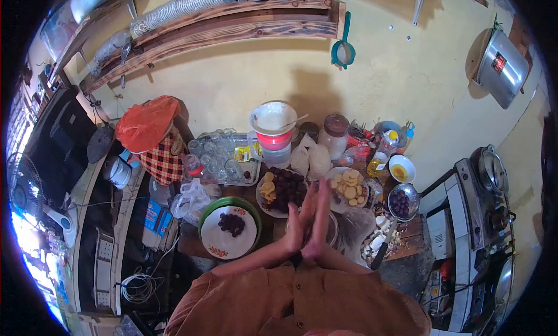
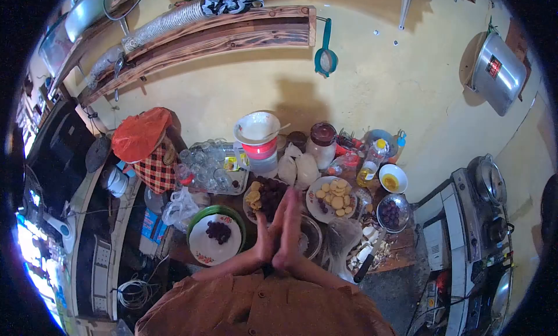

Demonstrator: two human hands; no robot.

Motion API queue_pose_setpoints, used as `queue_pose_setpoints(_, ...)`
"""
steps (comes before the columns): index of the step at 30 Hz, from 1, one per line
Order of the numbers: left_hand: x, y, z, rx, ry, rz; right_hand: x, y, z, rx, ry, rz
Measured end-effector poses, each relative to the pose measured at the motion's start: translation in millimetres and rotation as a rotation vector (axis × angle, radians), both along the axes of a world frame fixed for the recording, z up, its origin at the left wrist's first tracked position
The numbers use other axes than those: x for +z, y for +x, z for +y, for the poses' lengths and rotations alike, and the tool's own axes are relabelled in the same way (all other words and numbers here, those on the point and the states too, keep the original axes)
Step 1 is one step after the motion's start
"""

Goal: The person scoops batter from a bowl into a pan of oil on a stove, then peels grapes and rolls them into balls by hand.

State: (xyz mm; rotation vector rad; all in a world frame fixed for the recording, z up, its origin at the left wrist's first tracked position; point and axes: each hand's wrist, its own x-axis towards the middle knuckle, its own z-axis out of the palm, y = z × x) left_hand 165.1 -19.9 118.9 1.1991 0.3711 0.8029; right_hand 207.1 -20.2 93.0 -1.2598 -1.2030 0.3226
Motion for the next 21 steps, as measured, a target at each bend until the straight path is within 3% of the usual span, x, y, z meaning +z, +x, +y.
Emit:
queue_pose_setpoints(1, -5.4, -2.1, 4.8, 0.002, -0.002, 0.001, -6.5, -15.2, -1.1, -0.188, -0.377, 0.033)
queue_pose_setpoints(2, -13.4, -5.2, 13.8, 0.002, -0.131, 0.010, -13.0, 5.2, -18.9, 0.244, 0.300, -0.151)
queue_pose_setpoints(3, -18.9, -6.2, 20.5, 0.001, -0.260, 0.018, -14.2, 15.1, -17.7, 0.242, 0.303, -0.152)
queue_pose_setpoints(4, 6.2, -4.9, 14.0, 0.076, -0.431, -0.135, -9.2, 22.3, -13.8, 0.288, 0.316, -0.296)
queue_pose_setpoints(5, 5.6, -5.4, 15.1, 0.072, -0.426, -0.136, -5.0, 27.2, -10.5, 0.332, 0.331, -0.443)
queue_pose_setpoints(6, 2.8, -7.4, 15.4, 0.024, -0.331, -0.187, -2.2, 29.5, -10.0, 0.313, 0.305, -0.280)
queue_pose_setpoints(8, 1.0, -9.0, 11.4, -0.019, -0.196, -0.175, 5.1, 39.7, -5.4, 0.183, 0.217, -0.242)
queue_pose_setpoints(9, -4.9, -8.3, 9.2, -0.014, -0.195, -0.179, 9.6, 42.5, -4.0, 0.053, 0.121, -0.200)
queue_pose_setpoints(10, -14.3, -7.3, 8.4, -0.038, -0.298, -0.147, 24.4, 39.1, -9.9, 0.082, 0.160, -0.244)
queue_pose_setpoints(11, -22.1, -6.5, 9.6, -0.063, -0.403, -0.115, 3.0, 15.6, 2.4, 0.087, 0.158, -0.246)
queue_pose_setpoints(12, -27.7, -6.0, 12.5, -0.059, -0.408, -0.119, -37.3, -24.2, 22.6, -0.427, -0.310, -0.441)
queue_pose_setpoints(13, -32.3, -5.5, 18.4, -0.187, -0.555, -0.297, -58.5, -44.4, 33.2, -0.946, -0.781, -0.615)
queue_pose_setpoints(14, -33.8, -5.3, 25.5, -0.316, -0.698, -0.474, -37.4, -31.9, 24.6, -0.945, -0.780, -0.617)
queue_pose_setpoints(15, -33.9, -5.5, 30.9, -0.446, -0.838, -0.651, -13.1, -4.0, 8.0, -0.545, -0.392, -0.535)
queue_pose_setpoints(17, -16.1, -7.1, 24.1, -0.347, -0.904, -0.666, 36.3, 44.7, -21.2, 0.257, 0.360, -0.300)
queue_pose_setpoints(19, -14.3, -10.3, 23.2, -0.125, -1.004, -0.546, 38.3, 62.4, -22.4, 0.137, 0.327, -0.202)
queue_pose_setpoints(21, -23.1, -9.9, 25.2, -0.140, -0.979, -0.541, 34.9, 80.4, -22.0, 0.097, 0.199, -0.204)
